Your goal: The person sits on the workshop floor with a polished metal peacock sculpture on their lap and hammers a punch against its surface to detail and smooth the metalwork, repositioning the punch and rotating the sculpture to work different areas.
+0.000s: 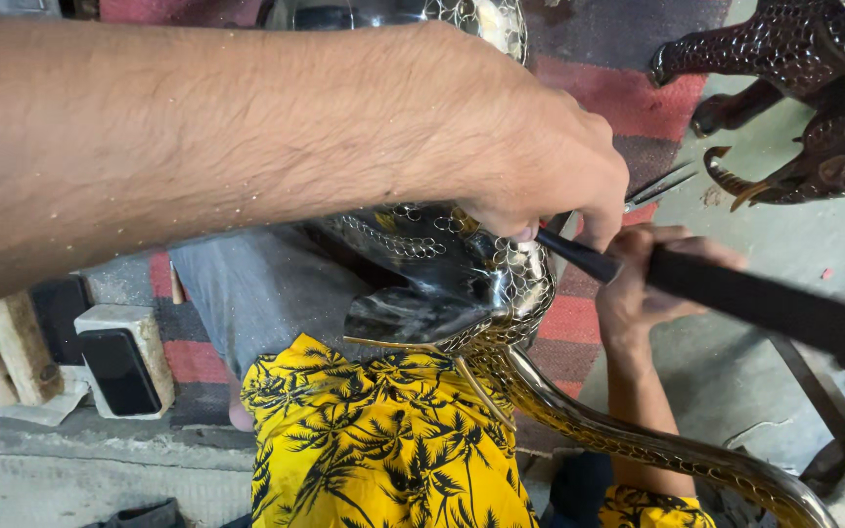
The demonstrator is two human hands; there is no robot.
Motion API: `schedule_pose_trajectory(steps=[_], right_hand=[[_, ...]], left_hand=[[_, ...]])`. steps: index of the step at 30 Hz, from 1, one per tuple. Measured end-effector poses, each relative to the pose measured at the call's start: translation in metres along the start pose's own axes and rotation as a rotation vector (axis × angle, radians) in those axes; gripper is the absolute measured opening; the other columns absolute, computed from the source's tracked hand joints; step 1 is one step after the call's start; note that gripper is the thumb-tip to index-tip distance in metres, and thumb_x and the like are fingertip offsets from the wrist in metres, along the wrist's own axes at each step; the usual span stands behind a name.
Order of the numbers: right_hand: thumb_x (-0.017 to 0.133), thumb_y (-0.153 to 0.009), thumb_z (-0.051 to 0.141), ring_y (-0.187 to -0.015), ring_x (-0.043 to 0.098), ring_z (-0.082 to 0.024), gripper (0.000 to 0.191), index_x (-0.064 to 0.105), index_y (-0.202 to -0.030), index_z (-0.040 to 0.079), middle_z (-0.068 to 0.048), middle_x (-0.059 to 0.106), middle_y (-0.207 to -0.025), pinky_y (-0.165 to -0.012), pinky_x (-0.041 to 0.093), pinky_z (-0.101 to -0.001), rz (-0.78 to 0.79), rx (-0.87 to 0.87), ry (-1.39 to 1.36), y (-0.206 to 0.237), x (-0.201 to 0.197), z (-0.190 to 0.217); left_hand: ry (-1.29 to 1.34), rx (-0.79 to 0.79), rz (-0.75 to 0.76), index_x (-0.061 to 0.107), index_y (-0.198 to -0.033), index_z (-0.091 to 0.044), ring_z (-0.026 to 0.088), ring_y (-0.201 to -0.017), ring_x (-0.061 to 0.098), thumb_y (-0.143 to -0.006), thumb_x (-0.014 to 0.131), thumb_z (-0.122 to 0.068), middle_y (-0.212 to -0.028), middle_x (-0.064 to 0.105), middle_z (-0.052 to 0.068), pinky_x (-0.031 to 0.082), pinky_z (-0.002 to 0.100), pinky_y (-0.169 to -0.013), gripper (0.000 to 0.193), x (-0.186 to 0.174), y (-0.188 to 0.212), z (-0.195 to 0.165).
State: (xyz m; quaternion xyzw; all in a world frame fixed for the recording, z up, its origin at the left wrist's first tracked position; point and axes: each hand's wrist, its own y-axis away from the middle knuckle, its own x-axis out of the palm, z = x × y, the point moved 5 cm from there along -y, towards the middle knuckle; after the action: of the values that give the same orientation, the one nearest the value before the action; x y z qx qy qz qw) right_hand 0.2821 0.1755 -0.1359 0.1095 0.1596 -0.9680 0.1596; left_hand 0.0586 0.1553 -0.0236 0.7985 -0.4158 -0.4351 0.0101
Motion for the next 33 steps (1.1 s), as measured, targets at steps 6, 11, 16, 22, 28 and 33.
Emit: schedule_pose_trajectory(steps=[6,11,16,22,28,33], right_hand=[[0.076,-0.103,-0.005,-0.087,0.061,-0.019,0.035,0.044,-0.116,0.004,-0.011,0.062,-0.099,-0.084,0.052,-0.0339,0.039,-0.184,0.286,0.014,0.005,0.005],[0.073,-0.102,-0.012,-0.069,0.059,-0.018,0.018,0.061,-0.099,0.001,-0.011,0.063,-0.081,-0.065,0.049,-0.0302,0.078,-0.098,0.37,0.017,0.0,0.002],[0.073,-0.093,-0.004,-0.074,0.064,-0.019,0.017,0.057,-0.098,-0.004,-0.011,0.063,-0.086,-0.072,0.055,-0.033,0.173,-0.117,0.323,0.008,-0.004,0.009],[0.075,-0.099,-0.004,-0.07,0.068,-0.021,0.017,0.058,-0.104,-0.003,-0.013,0.065,-0.085,-0.066,0.057,-0.0338,0.264,0.006,0.29,-0.002,-0.011,0.017],[0.077,-0.097,-0.004,-0.076,0.07,-0.023,0.024,0.056,-0.108,-0.006,-0.017,0.066,-0.086,-0.068,0.056,-0.0353,0.335,-0.125,0.447,-0.029,-0.009,0.038],[0.078,-0.091,0.005,-0.067,0.066,-0.014,0.023,0.055,-0.092,0.002,-0.009,0.063,-0.075,-0.063,0.054,-0.0284,0.265,0.063,0.281,-0.049,-0.01,0.044]], left_hand=[[-0.031,-0.057,-0.01,0.07,-0.124,-0.041,0.028,-0.102,0.07,-0.083,0.074,-0.01,-0.105,0.075,-0.002,0.057,0.047,-0.083,0.051,0.005,0.008,0.003],[0.051,0.137,-0.424,0.073,-0.118,-0.033,0.034,-0.096,0.07,-0.072,0.076,-0.01,-0.102,0.073,0.006,0.056,0.046,-0.075,0.052,0.004,0.027,0.004],[0.095,0.105,-0.457,0.07,-0.124,-0.026,0.035,-0.096,0.069,-0.08,0.071,-0.004,-0.099,0.07,0.012,0.055,0.045,-0.08,0.05,0.014,0.034,0.013],[0.083,0.14,-0.584,0.068,-0.129,-0.018,0.037,-0.092,0.07,-0.078,0.07,0.002,-0.097,0.07,0.016,0.055,0.046,-0.076,0.055,0.016,0.046,0.011],[0.206,-0.017,-0.526,0.064,-0.138,-0.023,0.031,-0.09,0.075,-0.082,0.068,0.003,-0.093,0.074,0.013,0.058,0.044,-0.078,0.062,0.025,0.046,0.018],[0.158,0.008,-0.685,0.067,-0.131,-0.017,0.035,-0.086,0.074,-0.073,0.067,0.007,-0.089,0.078,0.012,0.058,0.047,-0.075,0.063,0.025,0.055,0.013]])
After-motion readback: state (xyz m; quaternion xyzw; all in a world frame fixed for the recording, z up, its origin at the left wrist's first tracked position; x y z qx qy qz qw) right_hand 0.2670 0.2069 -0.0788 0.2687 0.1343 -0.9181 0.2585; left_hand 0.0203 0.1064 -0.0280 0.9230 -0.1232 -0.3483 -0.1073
